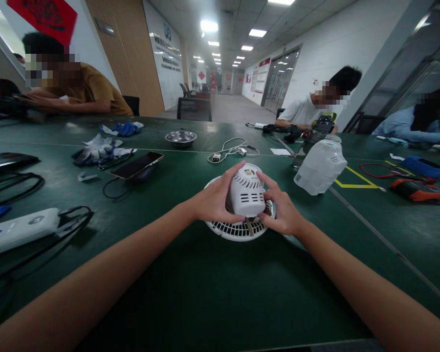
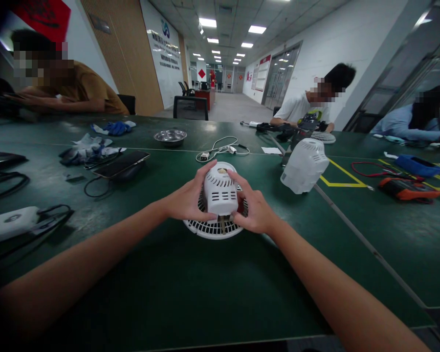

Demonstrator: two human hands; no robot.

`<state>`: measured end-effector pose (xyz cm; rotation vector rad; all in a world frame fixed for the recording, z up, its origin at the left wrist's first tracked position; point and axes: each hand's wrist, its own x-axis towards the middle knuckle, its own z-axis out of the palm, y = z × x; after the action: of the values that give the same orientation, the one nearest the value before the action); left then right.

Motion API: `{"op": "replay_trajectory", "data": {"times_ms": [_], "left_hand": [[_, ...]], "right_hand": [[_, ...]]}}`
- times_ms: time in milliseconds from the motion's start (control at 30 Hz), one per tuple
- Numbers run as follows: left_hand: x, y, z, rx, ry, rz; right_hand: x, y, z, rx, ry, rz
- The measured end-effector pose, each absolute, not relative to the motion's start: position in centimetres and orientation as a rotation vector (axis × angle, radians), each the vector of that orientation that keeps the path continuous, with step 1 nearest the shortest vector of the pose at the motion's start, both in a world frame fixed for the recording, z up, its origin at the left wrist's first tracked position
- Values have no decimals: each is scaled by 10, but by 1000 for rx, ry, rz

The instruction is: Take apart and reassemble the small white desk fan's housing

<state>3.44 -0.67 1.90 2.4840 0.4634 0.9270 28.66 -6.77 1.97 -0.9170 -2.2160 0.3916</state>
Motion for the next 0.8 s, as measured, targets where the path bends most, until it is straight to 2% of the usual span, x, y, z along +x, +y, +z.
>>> {"op": "replay_trajectory", "data": {"times_ms": [300,800], "left_hand": [[36,-9,17,2498,486,1009],[28,5,11,2528,418,923]], "right_hand": [[283,-70,23,-945,-2199,458],[283,-67,22,-951,-2200,478]]}}
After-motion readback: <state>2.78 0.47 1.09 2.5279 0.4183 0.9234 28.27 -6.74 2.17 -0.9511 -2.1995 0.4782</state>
